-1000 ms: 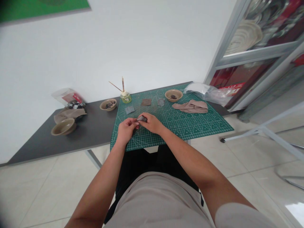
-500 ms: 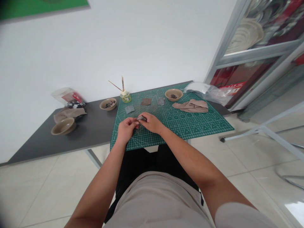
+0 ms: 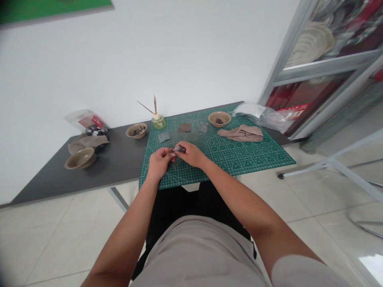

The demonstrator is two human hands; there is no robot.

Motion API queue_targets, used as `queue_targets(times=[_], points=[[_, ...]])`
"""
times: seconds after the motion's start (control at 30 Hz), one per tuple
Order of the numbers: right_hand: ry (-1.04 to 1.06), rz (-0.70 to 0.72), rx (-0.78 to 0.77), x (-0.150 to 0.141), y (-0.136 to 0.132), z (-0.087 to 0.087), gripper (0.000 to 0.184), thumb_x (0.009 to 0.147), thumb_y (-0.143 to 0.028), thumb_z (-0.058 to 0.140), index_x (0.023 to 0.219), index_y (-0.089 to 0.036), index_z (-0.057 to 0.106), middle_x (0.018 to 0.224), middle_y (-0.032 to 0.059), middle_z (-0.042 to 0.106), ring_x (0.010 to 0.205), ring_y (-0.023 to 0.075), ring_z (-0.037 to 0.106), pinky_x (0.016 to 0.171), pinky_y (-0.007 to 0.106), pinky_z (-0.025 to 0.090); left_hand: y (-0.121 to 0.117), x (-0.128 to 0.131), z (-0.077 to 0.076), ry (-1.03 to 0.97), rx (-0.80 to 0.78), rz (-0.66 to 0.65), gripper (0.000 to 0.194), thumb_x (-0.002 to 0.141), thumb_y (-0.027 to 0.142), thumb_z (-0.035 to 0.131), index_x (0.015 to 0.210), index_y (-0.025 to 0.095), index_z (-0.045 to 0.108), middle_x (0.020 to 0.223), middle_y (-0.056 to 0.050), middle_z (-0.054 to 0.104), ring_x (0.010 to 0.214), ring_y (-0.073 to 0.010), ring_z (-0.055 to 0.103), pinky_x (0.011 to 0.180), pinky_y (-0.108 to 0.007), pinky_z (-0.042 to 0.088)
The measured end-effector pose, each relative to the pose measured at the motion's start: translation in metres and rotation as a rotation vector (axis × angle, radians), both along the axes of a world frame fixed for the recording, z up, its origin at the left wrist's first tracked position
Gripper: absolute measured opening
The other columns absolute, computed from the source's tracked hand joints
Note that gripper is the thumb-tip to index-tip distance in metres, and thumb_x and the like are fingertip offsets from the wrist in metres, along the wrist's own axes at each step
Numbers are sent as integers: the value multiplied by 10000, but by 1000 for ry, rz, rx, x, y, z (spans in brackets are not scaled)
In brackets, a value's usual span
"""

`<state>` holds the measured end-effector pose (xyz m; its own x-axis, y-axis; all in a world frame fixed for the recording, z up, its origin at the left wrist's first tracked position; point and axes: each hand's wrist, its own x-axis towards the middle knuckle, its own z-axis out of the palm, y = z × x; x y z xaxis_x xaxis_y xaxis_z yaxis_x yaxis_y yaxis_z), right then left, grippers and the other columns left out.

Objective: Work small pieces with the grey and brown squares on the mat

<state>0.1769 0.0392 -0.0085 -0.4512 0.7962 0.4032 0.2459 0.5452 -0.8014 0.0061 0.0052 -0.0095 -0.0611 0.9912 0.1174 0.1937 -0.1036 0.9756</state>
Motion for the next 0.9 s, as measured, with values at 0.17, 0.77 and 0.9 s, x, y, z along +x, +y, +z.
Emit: queue_targets(times=[0.17, 0.77, 0.9], points=[[18, -11, -19, 0, -1, 2, 91, 841, -278, 598, 890, -205, 623, 836, -4, 641, 764, 153, 563, 728, 278, 416, 0, -1, -1, -3, -5, 7, 178, 709, 284, 700, 856, 184, 695, 691, 7, 686, 597, -140, 626, 625, -272, 495], [13, -1, -19, 0, -1, 1, 94, 835, -268, 590, 890, -208, 636, 848, 1, 653, 782, 158, 570, 739, 282, 420, -1, 0, 1, 21, -9, -2, 176, 705, 299, 700, 839, 186, 686, 667, 11, 672, 598, -142, 622, 627, -273, 499], [18, -2, -35, 0, -1, 2, 106, 824, -269, 599, 902, -208, 638, 848, -2, 654, 764, 153, 562, 721, 276, 416, -1, 0, 1, 2, -12, 7, 168, 702, 292, 698, 834, 189, 682, 671, 11, 675, 597, -143, 624, 627, -277, 503]])
